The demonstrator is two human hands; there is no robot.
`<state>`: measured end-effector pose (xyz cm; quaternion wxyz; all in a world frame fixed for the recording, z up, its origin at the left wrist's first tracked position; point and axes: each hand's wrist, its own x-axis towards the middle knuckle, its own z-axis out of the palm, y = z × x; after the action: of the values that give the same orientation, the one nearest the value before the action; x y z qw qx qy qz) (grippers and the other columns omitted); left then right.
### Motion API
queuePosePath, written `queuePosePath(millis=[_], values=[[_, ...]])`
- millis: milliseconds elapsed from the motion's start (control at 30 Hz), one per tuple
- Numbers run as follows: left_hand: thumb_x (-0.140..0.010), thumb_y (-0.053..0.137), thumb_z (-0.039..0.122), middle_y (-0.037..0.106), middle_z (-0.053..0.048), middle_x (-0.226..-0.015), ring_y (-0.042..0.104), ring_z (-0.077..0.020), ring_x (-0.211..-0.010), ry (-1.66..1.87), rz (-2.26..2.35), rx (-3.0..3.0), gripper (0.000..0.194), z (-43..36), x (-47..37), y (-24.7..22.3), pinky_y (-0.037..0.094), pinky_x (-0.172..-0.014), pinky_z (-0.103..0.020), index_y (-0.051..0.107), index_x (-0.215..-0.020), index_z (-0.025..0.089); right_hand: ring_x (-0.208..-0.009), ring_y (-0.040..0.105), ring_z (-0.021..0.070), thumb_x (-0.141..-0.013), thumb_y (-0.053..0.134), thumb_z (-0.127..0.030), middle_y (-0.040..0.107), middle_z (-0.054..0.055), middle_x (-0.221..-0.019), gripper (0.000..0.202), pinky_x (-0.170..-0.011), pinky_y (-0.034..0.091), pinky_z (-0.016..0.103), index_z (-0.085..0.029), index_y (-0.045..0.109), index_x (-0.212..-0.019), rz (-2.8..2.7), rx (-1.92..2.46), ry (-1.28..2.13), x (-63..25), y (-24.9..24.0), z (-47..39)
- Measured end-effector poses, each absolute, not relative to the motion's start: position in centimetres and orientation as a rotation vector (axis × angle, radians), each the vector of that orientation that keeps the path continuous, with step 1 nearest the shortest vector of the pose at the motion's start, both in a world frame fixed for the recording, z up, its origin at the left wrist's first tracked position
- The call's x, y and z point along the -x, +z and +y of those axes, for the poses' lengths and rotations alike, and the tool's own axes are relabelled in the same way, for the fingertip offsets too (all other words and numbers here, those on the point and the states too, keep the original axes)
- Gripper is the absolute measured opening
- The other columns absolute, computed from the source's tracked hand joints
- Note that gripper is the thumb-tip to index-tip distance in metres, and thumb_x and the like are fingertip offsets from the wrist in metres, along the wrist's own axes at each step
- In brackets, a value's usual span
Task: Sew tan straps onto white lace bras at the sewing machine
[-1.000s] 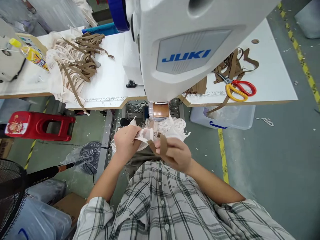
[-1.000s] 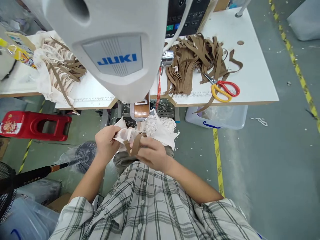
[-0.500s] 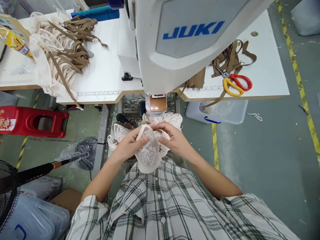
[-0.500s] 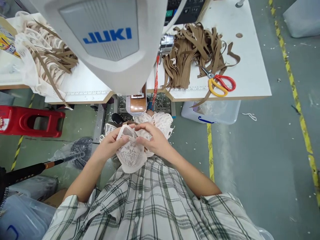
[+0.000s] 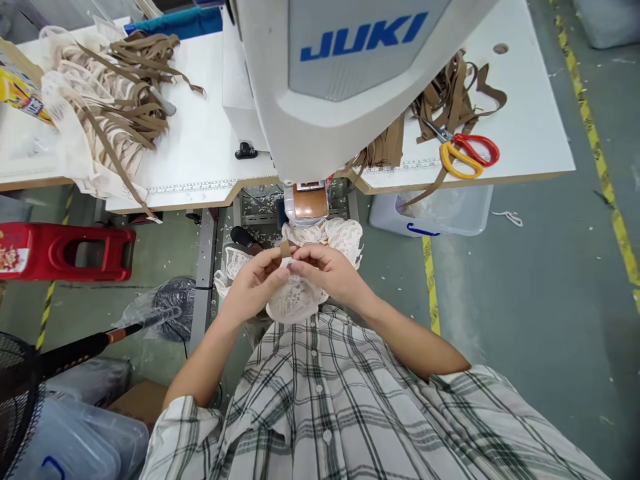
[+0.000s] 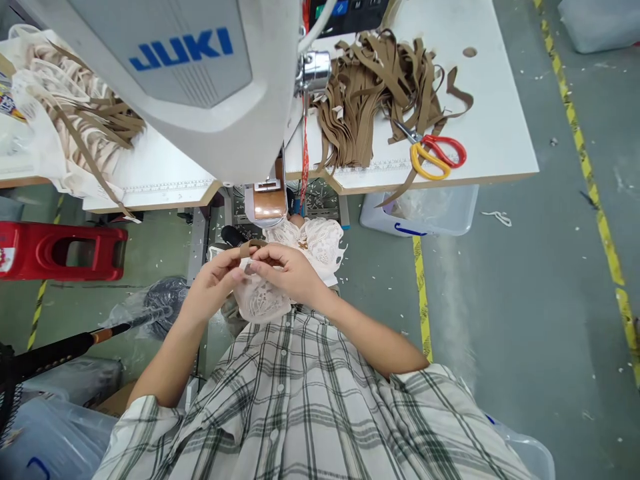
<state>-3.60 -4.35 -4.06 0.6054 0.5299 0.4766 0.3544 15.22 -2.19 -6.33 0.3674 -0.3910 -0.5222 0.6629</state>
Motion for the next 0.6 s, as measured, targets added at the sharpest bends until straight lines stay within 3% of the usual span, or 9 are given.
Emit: queuePosePath(millis=[67,167,267,333,433,500,600], values=[[-0.092,0.064,0.041,0.070,-0.004,-0.093,0.064,-0.0149,-0.082,0.855,1.249,-1.213,0.026,-4.5,3.0,-3.8,0.051,-0.071,-0.023,0.069,-0.105,0.019,-0.075,0.055,0.0115,-0.085,0.068,-0.038,0.062,0.001,-0.083,0.019,-0.069,0.044,0.026,-0.019,0.068,-0.083,-1.311,0.992,1.730,-14.9,-6.5,-2.6],[-0.091,0.064,0.043,0.049,0.005,-0.063,0.042,-0.0081,-0.053,0.901,1.406,-1.231,0.026,-5.0,2.1,-3.7,0.035,-0.049,-0.019,0.060,-0.082,0.019,-0.062,0.048,0.0102,-0.081,0.070,-0.046,0.057,-0.002,-0.070,0.028,-0.059,0.041,0.025,-0.019,0.066,-0.080,-1.137,0.918,1.946,-14.7,-7.4,-2.8],[-0.092,0.061,0.043,0.046,0.005,-0.061,0.038,-0.0083,-0.052,0.917,1.444,-1.262,0.029,-5.4,2.0,-3.9,0.032,-0.049,-0.019,0.056,-0.077,0.019,-0.064,0.053,0.0125,-0.083,0.064,-0.054,0.062,0.000,-0.075,0.036,-0.062,0.045,0.027,-0.020,0.068,-0.090,-1.252,0.904,2.005,-16.3,-9.4,-2.1],[-0.092,0.061,0.043,0.050,0.004,-0.063,0.040,-0.0091,-0.054,0.915,1.459,-1.253,0.028,-5.7,2.3,-4.0,0.034,-0.050,-0.020,0.058,-0.078,0.019,-0.089,0.062,0.0188,-0.085,0.063,-0.053,0.068,0.007,-0.100,0.039,-0.080,0.050,0.033,-0.019,0.067,-0.105,-1.510,1.147,1.699,-18.5,-11.3,-1.2],[-0.090,0.063,0.042,0.053,0.003,-0.063,0.042,-0.0099,-0.054,0.915,1.429,-1.235,0.026,-6.3,2.7,-4.0,0.034,-0.050,-0.020,0.061,-0.079,0.019,-0.115,0.058,0.0296,-0.083,0.067,-0.050,0.063,0.016,-0.122,0.048,-0.097,0.045,0.043,-0.017,0.062,-0.116,-1.811,1.630,1.188,-21.5,-14.5,-0.1],[-0.089,0.065,0.041,0.052,0.003,-0.062,0.042,-0.0100,-0.054,0.924,1.378,-1.234,0.024,-6.7,2.8,-3.7,0.034,-0.050,-0.021,0.062,-0.080,0.019,-0.111,0.059,0.0313,-0.082,0.068,-0.053,0.065,0.017,-0.118,0.047,-0.093,0.045,0.042,-0.017,0.063,-0.112,-1.991,1.667,1.201,-22.3,-16.3,0.1],[-0.085,0.069,0.039,0.057,0.001,-0.068,0.048,-0.0117,-0.059,1.084,1.349,-1.222,0.021,-6.7,3.5,-3.1,0.038,-0.054,-0.022,0.064,-0.082,0.019,-0.082,0.060,0.0213,-0.089,0.056,-0.058,0.066,0.007,-0.088,0.040,-0.074,0.043,0.031,-0.019,0.064,-0.090,-1.967,1.467,1.464,-22.1,-17.1,-0.1]])
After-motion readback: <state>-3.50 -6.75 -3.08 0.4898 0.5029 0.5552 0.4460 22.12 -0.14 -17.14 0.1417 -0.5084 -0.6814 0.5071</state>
